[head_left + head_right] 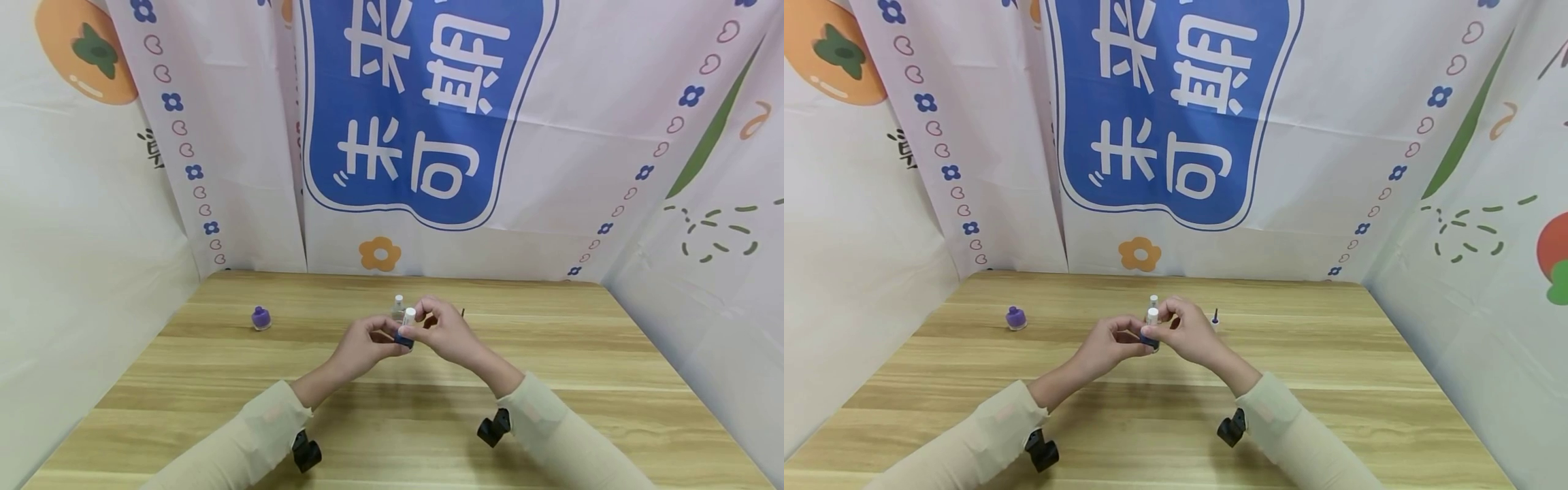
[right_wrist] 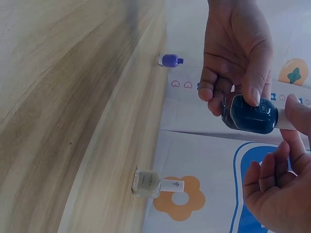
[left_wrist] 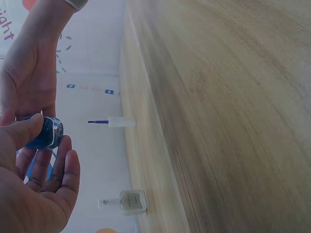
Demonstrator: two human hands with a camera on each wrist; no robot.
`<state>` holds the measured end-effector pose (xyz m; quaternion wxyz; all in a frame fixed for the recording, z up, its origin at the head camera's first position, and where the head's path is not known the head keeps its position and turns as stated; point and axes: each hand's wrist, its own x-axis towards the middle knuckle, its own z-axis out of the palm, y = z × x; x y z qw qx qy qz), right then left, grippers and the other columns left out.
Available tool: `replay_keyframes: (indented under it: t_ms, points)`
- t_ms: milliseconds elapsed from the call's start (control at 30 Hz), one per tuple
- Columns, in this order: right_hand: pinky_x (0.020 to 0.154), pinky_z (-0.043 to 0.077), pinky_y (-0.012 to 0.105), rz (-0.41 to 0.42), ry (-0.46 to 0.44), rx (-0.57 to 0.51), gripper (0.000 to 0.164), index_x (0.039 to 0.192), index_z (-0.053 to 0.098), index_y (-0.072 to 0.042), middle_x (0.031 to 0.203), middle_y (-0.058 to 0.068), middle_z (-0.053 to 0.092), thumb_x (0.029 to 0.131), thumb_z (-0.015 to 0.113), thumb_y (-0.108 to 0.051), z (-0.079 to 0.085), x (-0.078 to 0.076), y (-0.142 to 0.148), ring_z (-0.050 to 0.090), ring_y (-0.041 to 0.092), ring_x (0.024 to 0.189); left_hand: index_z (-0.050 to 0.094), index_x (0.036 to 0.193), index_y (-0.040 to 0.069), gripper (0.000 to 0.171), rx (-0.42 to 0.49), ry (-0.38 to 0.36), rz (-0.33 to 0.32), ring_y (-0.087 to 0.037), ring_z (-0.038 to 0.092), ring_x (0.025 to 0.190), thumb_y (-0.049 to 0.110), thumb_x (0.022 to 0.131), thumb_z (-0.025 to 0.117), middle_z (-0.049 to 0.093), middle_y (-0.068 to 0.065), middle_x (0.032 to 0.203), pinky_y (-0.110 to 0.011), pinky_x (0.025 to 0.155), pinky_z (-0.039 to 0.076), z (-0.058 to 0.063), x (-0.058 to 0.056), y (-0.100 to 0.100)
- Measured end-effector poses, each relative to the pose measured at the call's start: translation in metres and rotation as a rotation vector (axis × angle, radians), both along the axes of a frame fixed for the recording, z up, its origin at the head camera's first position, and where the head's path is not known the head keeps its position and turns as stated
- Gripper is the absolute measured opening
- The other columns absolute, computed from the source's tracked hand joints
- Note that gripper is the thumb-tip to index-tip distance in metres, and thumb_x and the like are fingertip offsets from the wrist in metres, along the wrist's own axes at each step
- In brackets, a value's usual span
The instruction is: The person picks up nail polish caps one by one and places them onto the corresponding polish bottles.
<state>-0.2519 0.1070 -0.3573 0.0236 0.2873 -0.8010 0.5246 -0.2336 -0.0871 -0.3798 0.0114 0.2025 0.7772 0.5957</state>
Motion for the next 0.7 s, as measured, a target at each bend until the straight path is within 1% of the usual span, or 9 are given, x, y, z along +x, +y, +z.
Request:
replay_keyframes:
  t_ms: [167,267,333,400,467,567,700]
  points:
    - [0.071,0.043,0.032,0.045,-0.026,0.015,0.014,0.089,0.062,-0.007,0.088,0.004,0.056,0.087,0.074,-0.013,0.001,-0.004,0.005,0.050,0.021,0.083,0.070,0.095,0.006,0.017,-0.003,-0.011,-0.005,-0.022,0.066,0.084,0.010,0.082,0.079,0.067,-0.007,0.099,-0.034,0.073,0.057,-0.001,0.000,0.000]
    - [0.074,0.045,0.033,0.105,-0.033,0.052,0.012,0.096,0.068,-0.009,0.091,0.002,0.060,0.088,0.073,-0.016,0.005,-0.006,0.010,0.053,0.020,0.087,0.070,0.094,0.005,0.017,-0.006,-0.018,-0.012,-0.023,0.066,0.084,0.009,0.081,0.080,0.066,-0.008,0.100,-0.034,0.072,0.057,-0.002,-0.002,-0.001]
    - [0.074,0.047,0.033,0.157,-0.029,0.074,0.014,0.101,0.070,-0.009,0.094,0.001,0.062,0.090,0.071,-0.017,0.008,-0.007,0.012,0.054,0.021,0.089,0.070,0.094,0.004,0.017,-0.007,-0.020,-0.019,-0.023,0.065,0.084,0.008,0.081,0.080,0.066,-0.007,0.100,-0.034,0.072,0.057,-0.003,-0.003,-0.001]
    - [0.073,0.048,0.033,0.203,-0.019,0.098,0.015,0.104,0.071,-0.009,0.094,0.002,0.062,0.092,0.069,-0.017,0.011,-0.008,0.014,0.053,0.023,0.090,0.070,0.095,0.004,0.018,-0.009,-0.023,-0.026,-0.023,0.065,0.084,0.007,0.080,0.079,0.066,-0.007,0.099,-0.034,0.072,0.056,-0.003,-0.004,0.000]
    - [0.071,0.048,0.031,0.229,-0.017,0.115,0.016,0.106,0.072,-0.009,0.093,0.002,0.061,0.093,0.068,-0.017,0.014,-0.008,0.015,0.053,0.024,0.089,0.070,0.096,0.004,0.018,-0.010,-0.027,-0.031,-0.023,0.065,0.084,0.006,0.080,0.079,0.066,-0.007,0.098,-0.035,0.072,0.057,-0.005,-0.005,0.000]
    - [0.068,0.047,0.029,0.223,-0.026,0.138,0.015,0.106,0.073,-0.009,0.091,0.001,0.060,0.093,0.068,-0.015,0.017,-0.007,0.015,0.051,0.023,0.086,0.070,0.095,0.004,0.018,-0.015,-0.034,-0.031,-0.024,0.065,0.084,0.005,0.080,0.079,0.065,-0.007,0.097,-0.036,0.072,0.057,-0.006,-0.006,0.000]
    - [0.069,0.045,0.030,0.176,-0.024,0.151,0.014,0.104,0.074,-0.010,0.091,0.000,0.060,0.092,0.069,-0.015,0.015,-0.007,0.014,0.051,0.022,0.086,0.069,0.093,0.004,0.016,-0.025,-0.041,-0.027,-0.023,0.065,0.083,0.006,0.080,0.080,0.065,-0.007,0.097,-0.035,0.072,0.056,-0.006,-0.006,0.000]
